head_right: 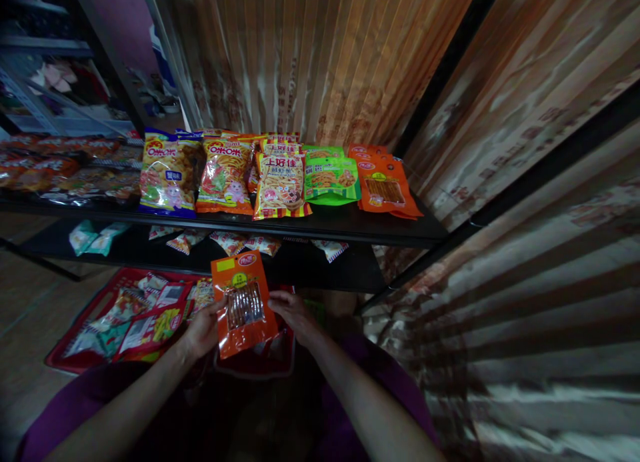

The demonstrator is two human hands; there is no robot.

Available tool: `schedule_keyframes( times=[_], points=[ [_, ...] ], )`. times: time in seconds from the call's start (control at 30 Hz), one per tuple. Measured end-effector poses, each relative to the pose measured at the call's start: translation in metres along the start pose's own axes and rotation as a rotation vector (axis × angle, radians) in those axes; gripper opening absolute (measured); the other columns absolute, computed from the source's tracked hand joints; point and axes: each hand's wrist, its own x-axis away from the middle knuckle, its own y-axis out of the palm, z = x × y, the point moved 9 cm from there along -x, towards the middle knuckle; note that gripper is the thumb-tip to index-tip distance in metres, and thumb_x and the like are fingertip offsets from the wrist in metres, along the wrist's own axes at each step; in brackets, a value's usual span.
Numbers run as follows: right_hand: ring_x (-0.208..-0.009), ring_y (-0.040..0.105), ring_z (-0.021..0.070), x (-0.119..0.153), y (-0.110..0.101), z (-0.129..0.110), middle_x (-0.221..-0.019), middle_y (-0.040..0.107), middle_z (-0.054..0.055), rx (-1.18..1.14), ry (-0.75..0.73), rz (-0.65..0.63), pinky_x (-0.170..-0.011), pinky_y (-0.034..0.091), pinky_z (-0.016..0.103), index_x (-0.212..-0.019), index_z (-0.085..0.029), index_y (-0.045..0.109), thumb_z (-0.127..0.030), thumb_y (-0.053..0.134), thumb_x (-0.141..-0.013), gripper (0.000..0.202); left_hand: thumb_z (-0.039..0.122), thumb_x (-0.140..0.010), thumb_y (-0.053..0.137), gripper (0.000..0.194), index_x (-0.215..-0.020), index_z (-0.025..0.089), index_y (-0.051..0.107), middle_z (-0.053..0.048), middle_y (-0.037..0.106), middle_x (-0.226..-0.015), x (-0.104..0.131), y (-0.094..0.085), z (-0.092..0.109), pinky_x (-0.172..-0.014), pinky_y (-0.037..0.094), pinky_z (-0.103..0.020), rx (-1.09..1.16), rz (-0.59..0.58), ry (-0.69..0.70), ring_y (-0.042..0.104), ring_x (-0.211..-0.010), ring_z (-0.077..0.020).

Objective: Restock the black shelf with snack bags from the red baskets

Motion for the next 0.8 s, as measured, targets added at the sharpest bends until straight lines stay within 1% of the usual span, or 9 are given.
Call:
schedule_keyframes(
  times=[0.1,0.27,0.4,0.5,0.53,0.6,0.67,0.73,0.8],
  points=[
    [-0.082,0.065,0.0183,0.004,0.008,0.006,-0.092,0.071,0.005,0.076,0.027,-0.100,-0.077,0.049,0.032,-0.096,-0.018,0.068,-0.042,0.075,-0.061,0.044,0.015,-0.083,0.049,0.041,-0.124,0.011,0.051,-0.012,0.070,-0.102,-0.001,-0.001,0.005,-0.093,0.047,-0.043,0.041,-0.014,0.010,0.067,-0.094,-0.0254],
    [-0.069,0.061,0.0131,0.007,0.018,0.015,-0.082,0.069,0.003,0.170,0.055,-0.207,-0.063,0.047,0.026,-0.093,-0.015,0.067,-0.040,0.069,-0.064,0.038,0.017,-0.085,0.049,0.040,-0.124,0.010,0.050,-0.012,0.070,-0.103,-0.004,-0.003,0.010,-0.094,0.046,-0.044,0.069,-0.027,0.025,0.066,-0.095,-0.0260],
    [-0.062,0.057,0.0095,0.005,0.019,0.018,-0.078,0.066,0.001,0.161,0.047,-0.224,-0.060,0.044,0.023,-0.094,-0.015,0.064,-0.036,0.064,-0.068,0.034,0.017,-0.085,0.050,0.040,-0.124,0.010,0.050,-0.012,0.070,-0.103,-0.003,-0.001,0.013,-0.096,0.045,-0.044,0.077,-0.037,0.039,0.066,-0.096,-0.0260],
    [-0.066,0.059,0.0118,0.003,0.018,0.020,-0.082,0.066,0.002,0.230,0.032,-0.206,-0.064,0.047,0.027,-0.100,-0.016,0.062,-0.033,0.059,-0.073,0.032,0.018,-0.085,0.051,0.041,-0.125,0.011,0.050,-0.012,0.069,-0.106,-0.003,0.003,0.011,-0.097,0.044,-0.044,0.085,-0.084,0.024,0.065,-0.098,-0.0260],
    [-0.071,0.060,0.0138,0.002,0.015,0.017,-0.087,0.067,0.003,0.288,-0.007,-0.159,-0.068,0.048,0.029,-0.104,-0.017,0.061,-0.030,0.057,-0.074,0.033,0.019,-0.085,0.051,0.042,-0.126,0.011,0.049,-0.012,0.069,-0.107,-0.003,0.004,0.010,-0.097,0.044,-0.044,0.084,-0.097,0.024,0.065,-0.099,-0.0260],
    [-0.091,0.060,0.0190,0.004,0.007,0.000,-0.105,0.064,0.007,0.471,-0.169,0.008,-0.083,0.048,0.037,-0.114,-0.019,0.057,-0.024,0.056,-0.073,0.042,0.020,-0.085,0.052,0.042,-0.126,0.012,0.049,-0.012,0.068,-0.109,-0.004,0.004,0.009,-0.098,0.043,-0.044,0.072,-0.105,0.043,0.064,-0.100,-0.0261],
    [-0.111,0.053,0.0225,0.013,0.008,-0.022,-0.121,0.057,0.009,0.681,-0.380,0.147,-0.098,0.040,0.042,-0.124,-0.021,0.052,-0.021,0.056,-0.074,0.050,0.022,-0.085,0.052,0.042,-0.126,0.013,0.050,-0.012,0.067,-0.111,-0.005,0.005,0.006,-0.098,0.043,-0.045,0.060,-0.110,0.065,0.063,-0.102,-0.0263],
    [-0.119,0.047,0.0234,0.022,0.023,-0.032,-0.127,0.054,0.010,0.819,-0.513,0.122,-0.103,0.036,0.043,-0.127,-0.022,0.051,-0.023,0.054,-0.077,0.050,0.024,-0.085,0.053,0.042,-0.126,0.014,0.050,-0.012,0.066,-0.113,-0.006,0.008,0.001,-0.098,0.042,-0.044,0.045,-0.136,0.065,0.062,-0.105,-0.0268],
    [-0.119,0.048,0.0241,0.026,0.039,-0.028,-0.127,0.054,0.010,0.856,-0.513,0.011,-0.103,0.036,0.043,-0.130,-0.022,0.049,-0.029,0.054,-0.080,0.050,0.029,-0.085,0.054,0.043,-0.126,0.015,0.051,-0.012,0.063,-0.119,-0.007,0.012,-0.007,-0.099,0.041,-0.043,0.015,-0.173,0.055,0.058,-0.111,-0.0269]
  ],
)
